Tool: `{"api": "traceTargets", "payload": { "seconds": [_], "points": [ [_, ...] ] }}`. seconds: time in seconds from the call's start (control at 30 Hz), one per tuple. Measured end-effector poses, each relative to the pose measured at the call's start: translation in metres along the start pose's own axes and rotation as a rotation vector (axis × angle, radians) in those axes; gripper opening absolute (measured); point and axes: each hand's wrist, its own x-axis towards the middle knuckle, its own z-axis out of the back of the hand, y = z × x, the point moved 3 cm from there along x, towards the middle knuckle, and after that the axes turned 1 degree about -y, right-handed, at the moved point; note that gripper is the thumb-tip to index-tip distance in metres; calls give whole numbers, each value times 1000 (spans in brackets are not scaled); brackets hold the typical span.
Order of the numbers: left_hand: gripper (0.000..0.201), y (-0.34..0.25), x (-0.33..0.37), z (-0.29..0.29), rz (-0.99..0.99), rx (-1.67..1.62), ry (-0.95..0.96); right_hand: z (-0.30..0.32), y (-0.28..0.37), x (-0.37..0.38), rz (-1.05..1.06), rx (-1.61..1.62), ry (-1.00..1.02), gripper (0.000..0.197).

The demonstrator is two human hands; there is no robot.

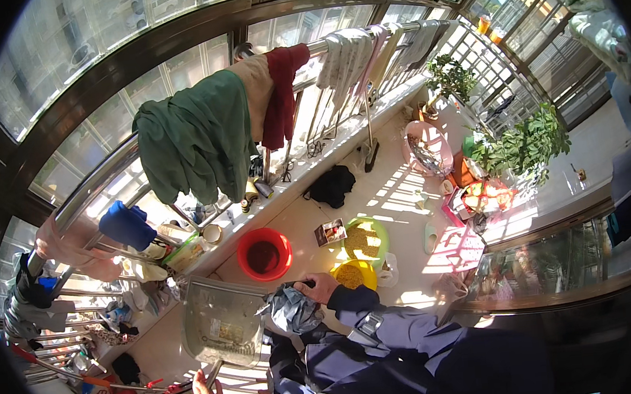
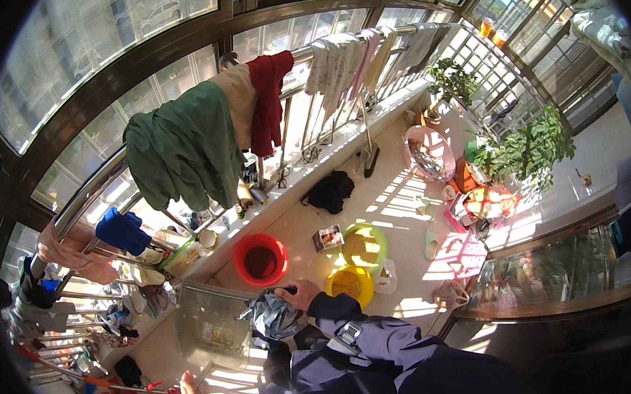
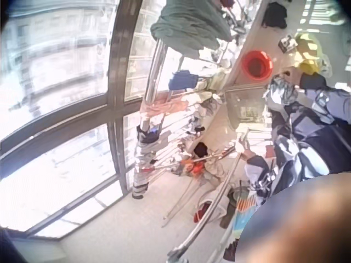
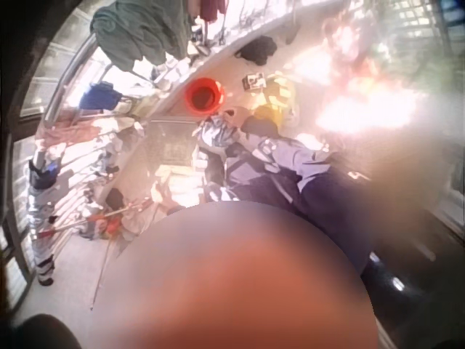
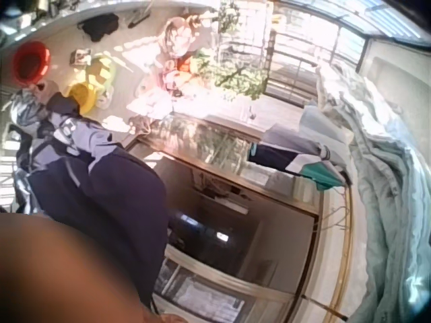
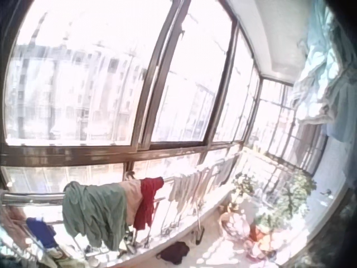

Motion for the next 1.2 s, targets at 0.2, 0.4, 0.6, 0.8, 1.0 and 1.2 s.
{"api": "traceTargets", "payload": {
  "seconds": [0.2,0.4,0.6,0.8,1.0,1.2],
  "points": [
    [41,-9,1,-42,-12,4,87,23,-11,16,13,74,149,57],
    [42,-19,7,-79,5,34,98,45,-11,15,57,204,138,32],
    [44,-18,25,-103,16,74,162,47,-42,10,-1,201,90,25],
    [45,-19,44,-84,59,49,190,12,-67,7,-3,97,-96,31],
    [49,-29,65,-47,-10,76,280,-73,-102,-2,-235,-69,-115,31],
    [55,-22,88,-22,-6,47,372,-192,-134,9,-174,-162,-8,21]
  ]
}}
